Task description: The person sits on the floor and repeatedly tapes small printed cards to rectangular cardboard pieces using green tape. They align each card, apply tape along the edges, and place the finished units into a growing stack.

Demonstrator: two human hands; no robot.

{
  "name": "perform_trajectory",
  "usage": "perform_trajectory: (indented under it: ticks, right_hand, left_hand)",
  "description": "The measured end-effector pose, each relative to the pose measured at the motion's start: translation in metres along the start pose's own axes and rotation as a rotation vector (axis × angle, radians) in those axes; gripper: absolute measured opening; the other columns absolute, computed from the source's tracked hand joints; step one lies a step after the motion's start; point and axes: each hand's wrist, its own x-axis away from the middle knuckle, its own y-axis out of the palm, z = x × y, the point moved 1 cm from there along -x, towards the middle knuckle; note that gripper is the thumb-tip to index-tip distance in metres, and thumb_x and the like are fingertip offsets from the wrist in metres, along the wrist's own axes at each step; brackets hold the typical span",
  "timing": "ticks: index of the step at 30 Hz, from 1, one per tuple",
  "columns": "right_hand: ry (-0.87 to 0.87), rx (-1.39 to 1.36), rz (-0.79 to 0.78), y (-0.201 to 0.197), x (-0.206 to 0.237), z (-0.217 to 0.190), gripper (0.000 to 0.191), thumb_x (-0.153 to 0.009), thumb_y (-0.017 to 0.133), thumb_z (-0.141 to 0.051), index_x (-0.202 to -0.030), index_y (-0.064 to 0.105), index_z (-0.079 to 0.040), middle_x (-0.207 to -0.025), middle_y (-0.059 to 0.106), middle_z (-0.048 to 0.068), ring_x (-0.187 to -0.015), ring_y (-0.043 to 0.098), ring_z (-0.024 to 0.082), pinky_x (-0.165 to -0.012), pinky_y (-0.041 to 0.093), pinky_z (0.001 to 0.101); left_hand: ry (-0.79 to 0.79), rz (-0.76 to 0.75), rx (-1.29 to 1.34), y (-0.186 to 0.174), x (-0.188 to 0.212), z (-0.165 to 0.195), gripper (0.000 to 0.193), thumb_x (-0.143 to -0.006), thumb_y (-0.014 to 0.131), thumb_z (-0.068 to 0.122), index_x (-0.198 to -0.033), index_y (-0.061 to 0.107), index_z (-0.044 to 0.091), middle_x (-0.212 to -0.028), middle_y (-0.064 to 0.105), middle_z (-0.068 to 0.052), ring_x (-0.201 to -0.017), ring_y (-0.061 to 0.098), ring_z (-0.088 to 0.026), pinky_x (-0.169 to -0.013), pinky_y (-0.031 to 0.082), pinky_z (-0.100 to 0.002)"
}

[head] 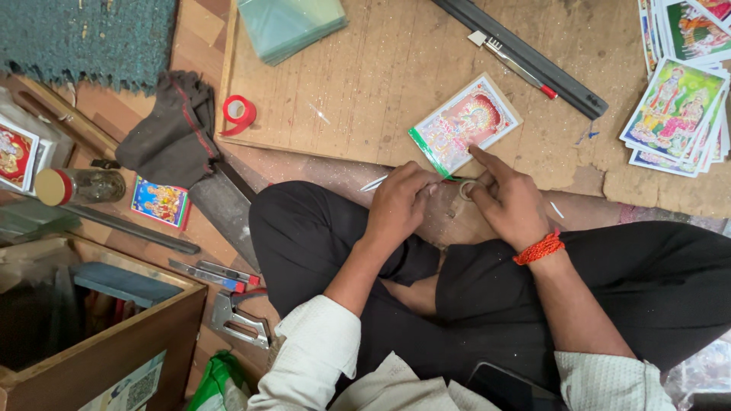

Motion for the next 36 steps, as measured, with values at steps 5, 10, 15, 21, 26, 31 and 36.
perform_trajectory:
  ticks: [5, 10, 15, 21, 26, 31, 36]
  right_hand:
    - [-0.009, -0.108, 0.017, 0.000, -0.004, 0.009, 0.050, -0.089, 0.067, -0.007, -0.139, 0.065, -0.006, -0.072, 0.065, 0.010, -0.062, 0.062, 0.016, -0.062, 0.050, 0.0315]
    - [0.073, -0.218, 0.034, 0.003, -0.001, 0.015, 0.031, -0.095, 0.062, -0.007, -0.125, 0.067, -0.001, -0.076, 0.070, 0.008, -0.064, 0.065, 0.011, -0.061, 0.050, 0.0288]
    - [-0.115, -0.179, -0.128, 0.020, 0.007, 0.007, 0.029, -0.093, 0.063, -0.011, -0.120, 0.072, -0.003, -0.095, 0.075, 0.015, -0.072, 0.067, 0.022, -0.067, 0.054, 0.0331]
    - [-0.468, -0.059, -0.095, 0.028, 0.013, -0.008, 0.026, -0.098, 0.062, -0.014, -0.121, 0.068, -0.004, -0.124, 0.070, 0.018, -0.111, 0.068, 0.035, -0.091, 0.054, 0.0397]
    - [-0.236, -0.185, -0.086, 0.015, 0.015, -0.007, 0.028, -0.097, 0.059, -0.012, -0.121, 0.070, -0.003, -0.114, 0.073, 0.016, -0.094, 0.072, 0.027, -0.076, 0.056, 0.0349]
    - [0.037, -0.351, 0.039, 0.009, 0.017, 0.002, 0.025, -0.103, 0.059, -0.014, -0.120, 0.072, 0.000, -0.087, 0.076, 0.013, -0.077, 0.068, 0.018, -0.068, 0.055, 0.0308]
    - [0.219, -0.776, 0.226, 0.001, 0.012, 0.022, 0.027, -0.103, 0.055, -0.015, -0.122, 0.063, 0.003, -0.107, 0.075, 0.012, -0.085, 0.073, 0.016, -0.070, 0.057, 0.0269]
  left_hand:
    - [-0.020, -0.002, 0.016, -0.003, 0.004, 0.002, 0.020, -0.086, 0.068, -0.001, -0.105, 0.071, 0.007, -0.093, 0.061, -0.012, -0.094, 0.064, -0.034, -0.081, 0.051, -0.043]
    - [-0.046, 0.086, -0.138, -0.020, -0.016, -0.007, 0.023, -0.088, 0.068, 0.001, -0.110, 0.071, 0.009, -0.098, 0.064, -0.011, -0.097, 0.063, -0.035, -0.084, 0.051, -0.045]
    - [0.168, 0.181, -0.285, -0.036, -0.076, -0.023, 0.043, -0.083, 0.073, 0.005, -0.125, 0.066, 0.008, -0.127, 0.061, -0.013, -0.121, 0.056, -0.036, -0.103, 0.046, -0.046]
    - [0.527, -0.166, -0.279, 0.024, -0.138, -0.009, 0.057, -0.072, 0.082, 0.015, -0.127, 0.066, 0.011, -0.132, 0.059, -0.010, -0.128, 0.051, -0.034, -0.103, 0.043, -0.047]
    - [0.368, -0.210, -0.354, 0.024, -0.159, -0.018, 0.052, -0.060, 0.091, 0.029, -0.105, 0.070, 0.015, -0.114, 0.061, -0.008, -0.115, 0.055, -0.031, -0.093, 0.044, -0.047]
    - [0.083, -0.041, -0.476, -0.011, -0.144, -0.031, 0.058, -0.060, 0.094, 0.038, -0.103, 0.066, 0.011, -0.103, 0.063, -0.010, -0.105, 0.060, -0.033, -0.085, 0.048, -0.048]
    - [-0.207, 0.011, -0.542, -0.027, -0.113, -0.034, 0.064, -0.065, 0.091, 0.046, -0.104, 0.059, 0.007, -0.094, 0.068, -0.016, -0.087, 0.069, -0.038, -0.070, 0.054, -0.049]
